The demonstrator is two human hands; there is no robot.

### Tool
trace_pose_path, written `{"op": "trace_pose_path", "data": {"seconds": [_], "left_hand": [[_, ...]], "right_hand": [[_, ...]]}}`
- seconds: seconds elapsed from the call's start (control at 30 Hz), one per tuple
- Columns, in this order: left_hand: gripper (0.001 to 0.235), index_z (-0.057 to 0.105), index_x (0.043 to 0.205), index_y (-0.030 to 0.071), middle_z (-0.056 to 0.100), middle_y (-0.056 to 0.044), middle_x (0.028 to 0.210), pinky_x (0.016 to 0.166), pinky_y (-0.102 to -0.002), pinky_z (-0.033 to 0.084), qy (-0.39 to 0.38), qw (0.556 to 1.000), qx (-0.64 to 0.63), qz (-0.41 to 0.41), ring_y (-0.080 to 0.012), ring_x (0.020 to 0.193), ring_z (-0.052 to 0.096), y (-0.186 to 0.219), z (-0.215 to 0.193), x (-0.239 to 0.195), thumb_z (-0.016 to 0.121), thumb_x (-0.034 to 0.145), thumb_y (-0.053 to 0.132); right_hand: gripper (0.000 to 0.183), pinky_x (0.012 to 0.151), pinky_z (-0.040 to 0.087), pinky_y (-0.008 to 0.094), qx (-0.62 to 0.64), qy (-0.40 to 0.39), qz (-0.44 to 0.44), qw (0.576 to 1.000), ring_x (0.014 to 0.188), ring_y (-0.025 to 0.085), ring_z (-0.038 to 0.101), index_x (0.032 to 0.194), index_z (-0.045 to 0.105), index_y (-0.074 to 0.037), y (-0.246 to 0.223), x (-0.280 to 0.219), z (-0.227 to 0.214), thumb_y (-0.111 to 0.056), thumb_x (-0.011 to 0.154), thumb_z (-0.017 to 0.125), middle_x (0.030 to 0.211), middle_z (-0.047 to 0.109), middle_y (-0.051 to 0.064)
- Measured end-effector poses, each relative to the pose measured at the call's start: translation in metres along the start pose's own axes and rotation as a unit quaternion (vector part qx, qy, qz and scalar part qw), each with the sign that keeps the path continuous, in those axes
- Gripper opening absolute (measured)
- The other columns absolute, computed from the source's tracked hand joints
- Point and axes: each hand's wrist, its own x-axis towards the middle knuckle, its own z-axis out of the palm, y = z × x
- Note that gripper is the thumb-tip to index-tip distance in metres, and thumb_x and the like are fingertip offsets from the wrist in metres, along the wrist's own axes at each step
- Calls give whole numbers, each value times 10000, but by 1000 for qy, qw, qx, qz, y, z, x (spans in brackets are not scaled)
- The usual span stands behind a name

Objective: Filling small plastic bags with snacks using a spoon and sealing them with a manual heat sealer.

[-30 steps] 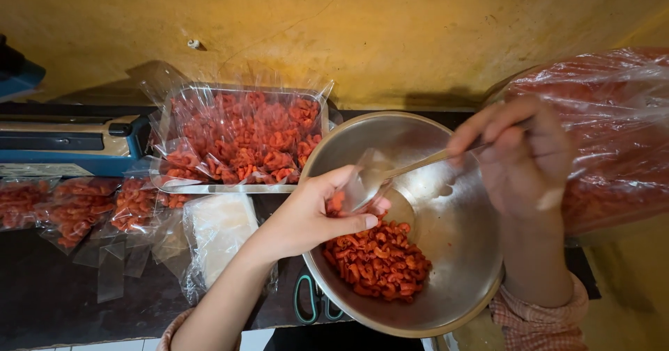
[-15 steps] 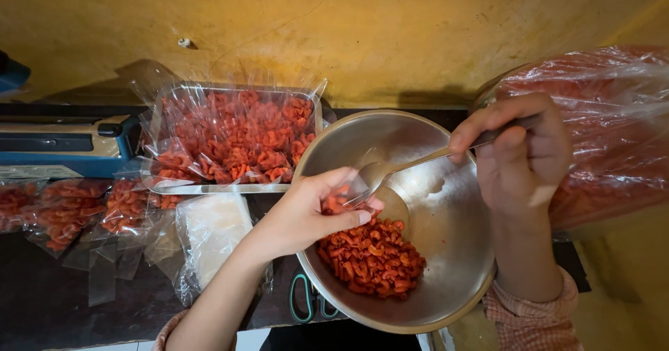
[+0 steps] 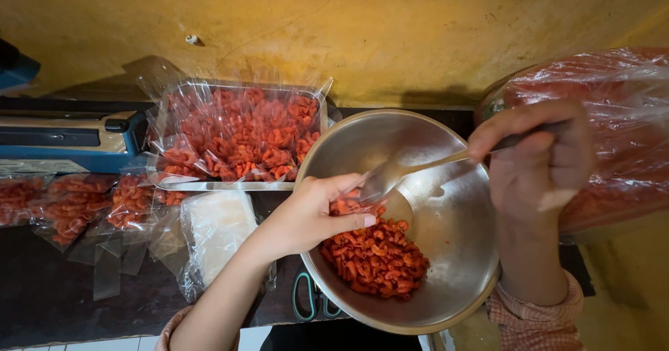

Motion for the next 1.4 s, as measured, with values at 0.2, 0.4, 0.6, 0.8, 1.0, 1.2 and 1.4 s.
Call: {"op": "trace_pose_path", "data": {"seconds": [0.2, 0.4, 0.6, 0.8, 1.0, 1.2, 1.4], "left_hand": [[469, 554, 1173, 93, 679, -5, 1034, 785, -204, 492, 11, 1000, -26, -2, -71, 892, 634, -4, 2, 2, 663, 744, 247], [430, 541, 1151, 83, 668, -4, 1042, 778, -205, 465, 9, 999, -20, 27, -65, 878, 610, -4, 1, 1, 672, 757, 194], [207, 522, 907, 112, 692, 23, 1053, 479, -166, 317, 0, 998, -52, 20, -1, 530, 311, 7, -1, -1, 665, 779, 190], [444, 521, 1151, 81, 672, -48, 1050, 823, -259, 537, -7, 991, -132, 18, -110, 962, 638, 8, -1, -1, 666, 746, 190], [510, 477, 1217, 99, 645, -27, 1066, 875, -306, 551, -13, 987, -147, 67, -150, 948, 661, 8, -4, 0, 671, 750, 165], [440, 533, 1156, 74, 657, -43, 1058, 835, -278, 555, 7, 989, -145, 36, -143, 929, 667, 11, -4, -1, 675, 741, 114], [436, 517, 1173, 109, 667, -42, 1062, 823, -244, 569, 31, 995, -88, 46, -122, 925, 674, 2, -3, 2, 653, 763, 53]], "right_hand": [[249, 487, 473, 212, -33, 13, 32, 999, 531, 151, 554, 942, 416, -4, -9, 0, 10, -249, 959, 457, 659, 526, 109], [253, 506, 454, 213, -26, 26, 42, 998, 543, 149, 540, 947, 408, -19, -11, 1, 12, -269, 968, 444, 670, 518, 108], [212, 508, 513, 211, 36, 22, 36, 998, 586, 158, 588, 941, 429, -36, -6, 2, 8, -244, 968, 463, 718, 564, 119], [201, 565, 568, 229, 51, -43, 51, 997, 627, 180, 630, 937, 432, -26, -7, 2, 10, -225, 959, 450, 745, 593, 123], [223, 602, 588, 196, 64, -88, 65, 992, 679, 146, 645, 979, 451, 0, -8, 3, 10, -222, 965, 443, 796, 612, 104], [232, 571, 547, 218, 37, -58, 89, 994, 618, 160, 609, 986, 434, -19, -18, 4, 14, -251, 967, 442, 783, 594, 130], [208, 550, 451, 214, 111, 217, 30, 969, 649, 128, 508, 1198, 600, -172, 7, -8, -15, -154, 1112, 411, 883, 572, 90]]}}
